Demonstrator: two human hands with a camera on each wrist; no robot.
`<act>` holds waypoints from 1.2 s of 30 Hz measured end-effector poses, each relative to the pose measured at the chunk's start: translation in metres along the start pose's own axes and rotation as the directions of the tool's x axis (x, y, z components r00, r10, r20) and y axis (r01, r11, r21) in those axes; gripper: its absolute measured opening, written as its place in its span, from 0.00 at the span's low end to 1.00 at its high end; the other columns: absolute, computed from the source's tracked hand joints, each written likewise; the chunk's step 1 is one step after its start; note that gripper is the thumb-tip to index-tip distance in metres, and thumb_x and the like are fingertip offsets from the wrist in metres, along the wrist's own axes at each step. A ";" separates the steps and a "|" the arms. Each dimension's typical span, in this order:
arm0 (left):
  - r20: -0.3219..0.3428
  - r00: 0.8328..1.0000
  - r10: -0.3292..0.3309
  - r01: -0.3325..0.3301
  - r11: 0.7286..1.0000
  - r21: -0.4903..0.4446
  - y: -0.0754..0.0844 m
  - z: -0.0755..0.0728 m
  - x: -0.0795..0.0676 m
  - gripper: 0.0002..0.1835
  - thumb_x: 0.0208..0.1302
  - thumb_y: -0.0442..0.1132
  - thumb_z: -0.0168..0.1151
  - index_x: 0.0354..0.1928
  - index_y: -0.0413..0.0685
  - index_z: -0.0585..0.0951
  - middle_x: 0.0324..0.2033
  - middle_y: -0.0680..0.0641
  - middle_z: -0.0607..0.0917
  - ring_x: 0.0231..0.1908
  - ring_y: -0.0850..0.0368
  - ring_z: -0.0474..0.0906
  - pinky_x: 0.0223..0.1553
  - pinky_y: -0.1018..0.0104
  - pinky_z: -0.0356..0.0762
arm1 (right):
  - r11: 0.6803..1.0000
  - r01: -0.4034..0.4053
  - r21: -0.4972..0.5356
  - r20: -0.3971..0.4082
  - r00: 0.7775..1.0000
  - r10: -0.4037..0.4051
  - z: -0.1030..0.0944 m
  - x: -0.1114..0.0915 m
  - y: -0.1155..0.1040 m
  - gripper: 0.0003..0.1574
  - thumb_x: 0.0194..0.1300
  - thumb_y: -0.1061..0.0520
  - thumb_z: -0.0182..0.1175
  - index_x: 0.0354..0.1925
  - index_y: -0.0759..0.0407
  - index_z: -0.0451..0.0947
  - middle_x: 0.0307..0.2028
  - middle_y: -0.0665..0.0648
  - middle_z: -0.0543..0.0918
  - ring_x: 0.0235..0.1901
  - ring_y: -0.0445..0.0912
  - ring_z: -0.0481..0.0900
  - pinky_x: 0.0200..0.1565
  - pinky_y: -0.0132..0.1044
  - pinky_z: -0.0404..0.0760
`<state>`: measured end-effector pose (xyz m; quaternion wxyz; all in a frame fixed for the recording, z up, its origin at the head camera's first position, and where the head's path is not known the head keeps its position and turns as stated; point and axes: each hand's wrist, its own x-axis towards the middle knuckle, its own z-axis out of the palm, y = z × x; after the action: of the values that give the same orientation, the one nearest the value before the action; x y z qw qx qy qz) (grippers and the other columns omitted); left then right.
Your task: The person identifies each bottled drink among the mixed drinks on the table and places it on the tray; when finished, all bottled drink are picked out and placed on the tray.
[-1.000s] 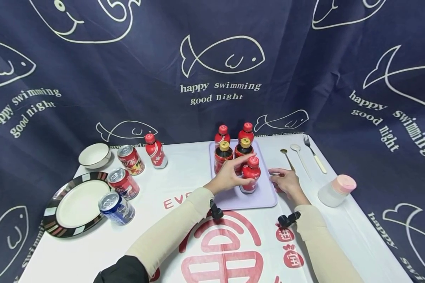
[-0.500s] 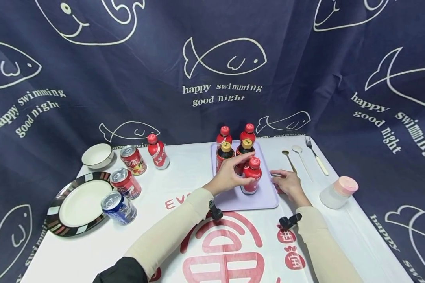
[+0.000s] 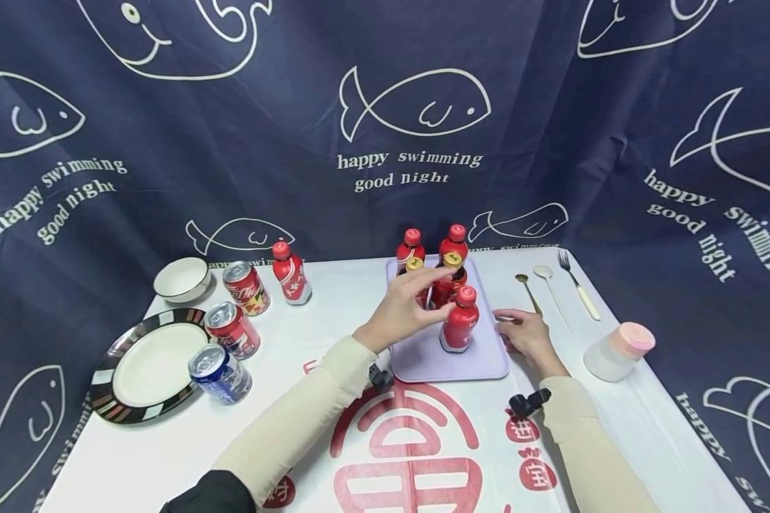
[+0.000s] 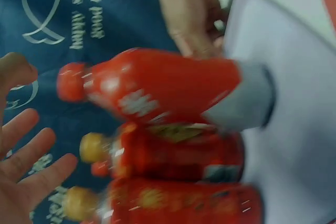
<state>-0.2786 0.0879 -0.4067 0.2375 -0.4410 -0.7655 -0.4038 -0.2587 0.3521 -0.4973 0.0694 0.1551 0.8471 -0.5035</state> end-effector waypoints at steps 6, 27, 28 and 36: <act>-0.115 0.993 -0.004 0.007 1.000 0.030 -0.006 -0.040 0.011 0.20 0.49 0.42 0.68 0.47 0.45 0.80 0.42 0.52 0.83 0.43 0.66 0.75 0.46 0.79 0.70 | 1.000 -0.007 -0.010 -0.008 1.000 0.006 -0.004 -0.003 0.002 0.29 0.60 0.59 0.56 0.60 0.61 0.69 0.35 0.57 0.77 0.26 0.40 0.75 0.27 0.35 0.80; -0.485 0.816 -0.313 0.368 0.930 0.019 -0.083 -0.153 -0.047 0.17 0.49 0.47 0.68 0.42 0.50 0.81 0.37 0.51 0.85 0.40 0.60 0.79 0.36 0.52 0.78 | 1.000 -0.011 -0.020 -0.014 1.000 0.011 -0.001 0.001 0.004 0.28 0.59 0.59 0.57 0.59 0.60 0.70 0.32 0.54 0.78 0.27 0.39 0.75 0.27 0.35 0.81; -0.497 0.808 -0.316 0.383 0.923 0.034 -0.084 -0.155 -0.050 0.17 0.50 0.47 0.67 0.42 0.50 0.81 0.38 0.52 0.85 0.40 0.60 0.79 0.38 0.53 0.77 | 1.000 -0.010 -0.021 -0.013 1.000 0.010 -0.001 0.001 0.004 0.28 0.59 0.59 0.57 0.59 0.60 0.70 0.32 0.54 0.78 0.26 0.39 0.75 0.27 0.35 0.81; -0.569 0.751 -0.333 0.485 0.864 0.134 -0.095 -0.161 -0.067 0.19 0.49 0.47 0.67 0.44 0.50 0.81 0.39 0.51 0.84 0.44 0.56 0.75 0.48 0.57 0.67 | 1.000 -0.002 -0.014 -0.007 1.000 0.002 0.000 0.002 0.003 0.29 0.59 0.60 0.57 0.60 0.61 0.69 0.33 0.54 0.78 0.26 0.38 0.75 0.27 0.35 0.81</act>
<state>-0.3258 -0.1052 -0.4033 0.4017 -0.0953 -0.7965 -0.4417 -0.2597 0.3541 -0.5000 0.0680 0.1571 0.8507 -0.4970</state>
